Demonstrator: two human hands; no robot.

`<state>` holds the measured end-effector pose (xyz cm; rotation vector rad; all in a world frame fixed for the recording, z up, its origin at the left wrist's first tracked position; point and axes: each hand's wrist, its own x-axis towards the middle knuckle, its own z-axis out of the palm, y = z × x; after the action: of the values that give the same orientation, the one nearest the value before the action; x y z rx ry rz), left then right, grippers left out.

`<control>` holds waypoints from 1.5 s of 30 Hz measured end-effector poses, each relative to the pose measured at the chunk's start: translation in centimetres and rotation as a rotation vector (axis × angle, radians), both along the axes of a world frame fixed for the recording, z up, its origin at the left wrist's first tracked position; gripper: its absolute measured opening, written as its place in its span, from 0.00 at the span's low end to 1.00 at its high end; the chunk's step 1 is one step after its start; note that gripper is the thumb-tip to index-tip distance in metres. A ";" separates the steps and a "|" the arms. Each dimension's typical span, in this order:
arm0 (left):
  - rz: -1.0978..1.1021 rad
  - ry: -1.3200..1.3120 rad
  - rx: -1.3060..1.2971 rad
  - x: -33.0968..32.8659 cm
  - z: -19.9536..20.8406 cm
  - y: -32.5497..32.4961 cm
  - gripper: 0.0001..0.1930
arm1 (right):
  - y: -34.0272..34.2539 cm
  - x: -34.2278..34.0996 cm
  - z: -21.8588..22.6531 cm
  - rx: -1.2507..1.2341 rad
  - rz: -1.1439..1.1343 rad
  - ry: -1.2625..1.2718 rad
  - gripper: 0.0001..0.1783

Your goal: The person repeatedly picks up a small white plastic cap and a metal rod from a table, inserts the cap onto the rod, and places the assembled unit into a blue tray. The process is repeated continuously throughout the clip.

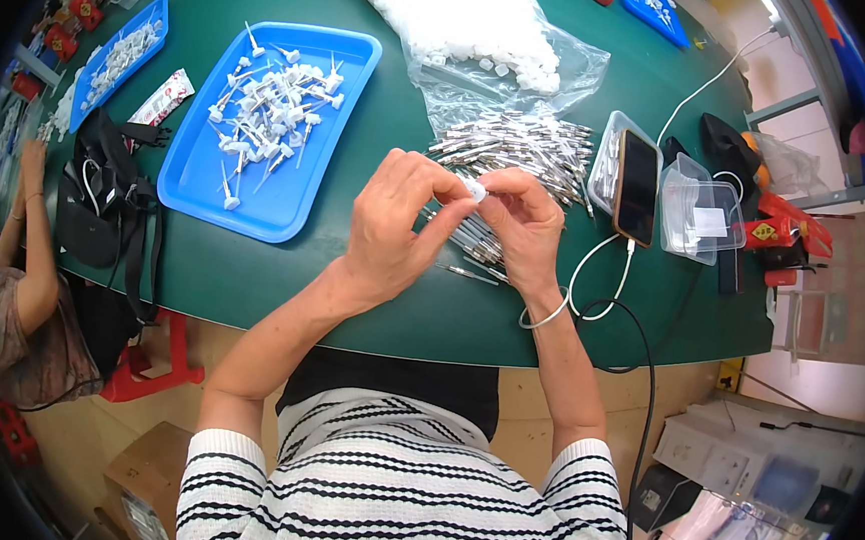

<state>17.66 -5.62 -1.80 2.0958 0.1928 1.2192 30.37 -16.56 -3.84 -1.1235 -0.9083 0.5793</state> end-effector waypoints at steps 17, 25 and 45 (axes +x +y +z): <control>-0.408 0.183 -0.902 -0.5 -0.9 -0.1 0.09 | 0.0 0.0 -1.0 0.001 0.059 0.270 0.09; -0.483 0.246 -0.883 -0.4 -1.3 0.5 0.16 | 0.3 -0.1 -0.7 0.011 0.085 0.117 0.10; 0.526 0.449 0.339 -5.6 1.6 9.0 0.06 | -6.2 -1.1 2.2 -0.429 -0.074 -1.042 0.06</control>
<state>12.05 3.36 -0.17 2.7091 0.8356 1.0952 29.24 -22.75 -1.64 -1.8957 -1.6595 0.0761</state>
